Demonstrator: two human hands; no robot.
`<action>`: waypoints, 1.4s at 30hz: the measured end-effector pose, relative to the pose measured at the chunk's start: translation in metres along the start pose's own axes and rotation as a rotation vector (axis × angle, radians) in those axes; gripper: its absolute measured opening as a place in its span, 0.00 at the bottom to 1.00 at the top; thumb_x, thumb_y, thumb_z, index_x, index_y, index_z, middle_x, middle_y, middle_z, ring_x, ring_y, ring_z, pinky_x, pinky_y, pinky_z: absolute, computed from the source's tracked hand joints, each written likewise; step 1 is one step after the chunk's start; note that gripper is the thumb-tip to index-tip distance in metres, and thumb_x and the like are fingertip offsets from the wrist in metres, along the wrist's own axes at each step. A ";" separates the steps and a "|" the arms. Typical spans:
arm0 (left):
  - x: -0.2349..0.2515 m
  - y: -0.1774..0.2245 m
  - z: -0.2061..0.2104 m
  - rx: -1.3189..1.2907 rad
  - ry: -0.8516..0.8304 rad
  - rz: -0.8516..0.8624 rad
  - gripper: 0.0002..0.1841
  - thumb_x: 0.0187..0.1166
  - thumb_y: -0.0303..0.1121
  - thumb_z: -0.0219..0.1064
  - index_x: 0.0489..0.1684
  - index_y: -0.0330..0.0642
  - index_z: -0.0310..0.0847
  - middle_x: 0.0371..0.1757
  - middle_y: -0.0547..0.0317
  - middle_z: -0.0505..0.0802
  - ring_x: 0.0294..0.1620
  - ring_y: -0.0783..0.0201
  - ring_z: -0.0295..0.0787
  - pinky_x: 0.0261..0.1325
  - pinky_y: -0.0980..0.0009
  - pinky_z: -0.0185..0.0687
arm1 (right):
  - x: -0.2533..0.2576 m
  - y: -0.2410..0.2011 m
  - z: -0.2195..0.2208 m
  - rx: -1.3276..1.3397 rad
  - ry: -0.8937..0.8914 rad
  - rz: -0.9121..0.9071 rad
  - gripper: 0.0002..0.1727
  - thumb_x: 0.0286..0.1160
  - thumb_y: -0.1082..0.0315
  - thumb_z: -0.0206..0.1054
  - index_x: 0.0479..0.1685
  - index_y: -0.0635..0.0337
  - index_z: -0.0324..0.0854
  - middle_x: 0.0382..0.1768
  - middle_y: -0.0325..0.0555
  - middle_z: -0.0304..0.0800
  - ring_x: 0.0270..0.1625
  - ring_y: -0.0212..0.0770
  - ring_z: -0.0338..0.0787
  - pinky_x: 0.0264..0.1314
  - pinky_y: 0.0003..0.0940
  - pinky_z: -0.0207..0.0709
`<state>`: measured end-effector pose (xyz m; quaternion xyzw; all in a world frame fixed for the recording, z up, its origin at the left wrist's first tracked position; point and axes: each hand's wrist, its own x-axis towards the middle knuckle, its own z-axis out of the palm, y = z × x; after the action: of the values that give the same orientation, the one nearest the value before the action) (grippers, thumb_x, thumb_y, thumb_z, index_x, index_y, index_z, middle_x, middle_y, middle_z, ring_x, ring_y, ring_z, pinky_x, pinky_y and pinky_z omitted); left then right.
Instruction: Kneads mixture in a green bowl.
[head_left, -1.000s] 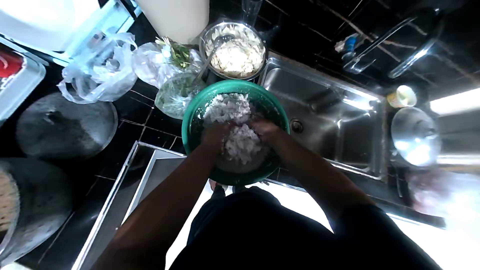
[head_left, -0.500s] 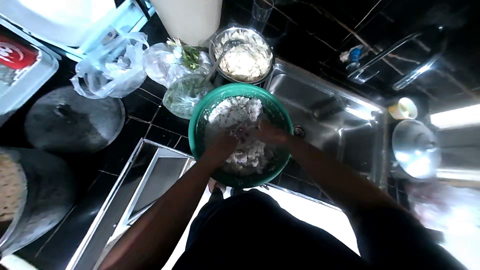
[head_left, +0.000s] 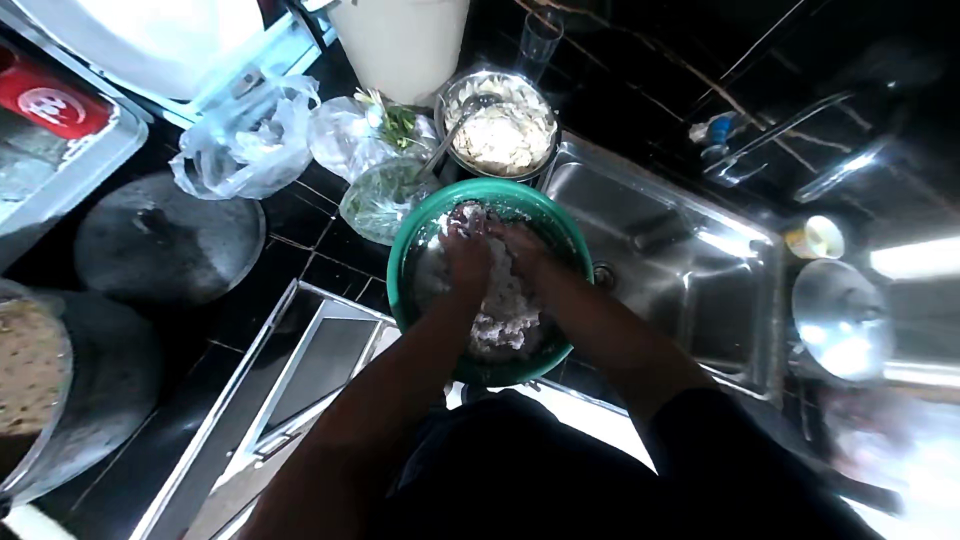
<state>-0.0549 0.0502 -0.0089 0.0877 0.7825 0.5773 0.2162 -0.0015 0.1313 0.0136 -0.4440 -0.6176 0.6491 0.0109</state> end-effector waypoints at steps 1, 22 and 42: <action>-0.004 0.003 0.001 0.069 -0.029 0.028 0.24 0.91 0.36 0.57 0.81 0.32 0.69 0.80 0.31 0.75 0.82 0.40 0.71 0.84 0.48 0.66 | 0.000 0.003 -0.003 -0.020 0.016 0.011 0.20 0.84 0.59 0.66 0.68 0.62 0.79 0.58 0.49 0.86 0.57 0.36 0.84 0.61 0.36 0.79; -0.083 0.005 -0.092 0.096 -0.317 -0.110 0.28 0.94 0.42 0.53 0.89 0.41 0.60 0.87 0.40 0.70 0.85 0.51 0.70 0.83 0.52 0.69 | -0.029 -0.033 -0.050 -1.209 -0.524 -0.387 0.26 0.76 0.67 0.74 0.73 0.65 0.80 0.77 0.67 0.76 0.79 0.64 0.77 0.82 0.61 0.67; -0.048 0.022 -0.041 0.006 -0.365 -0.445 0.23 0.95 0.41 0.50 0.76 0.31 0.69 0.70 0.32 0.80 0.67 0.42 0.78 0.65 0.43 0.75 | -0.023 -0.022 -0.050 -0.686 -0.238 -0.116 0.30 0.90 0.65 0.58 0.89 0.61 0.60 0.81 0.65 0.72 0.82 0.58 0.74 0.83 0.57 0.65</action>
<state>-0.0330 0.0032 0.0333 0.0166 0.7323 0.4881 0.4746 0.0303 0.1630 0.0528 -0.3075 -0.8204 0.4495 -0.1739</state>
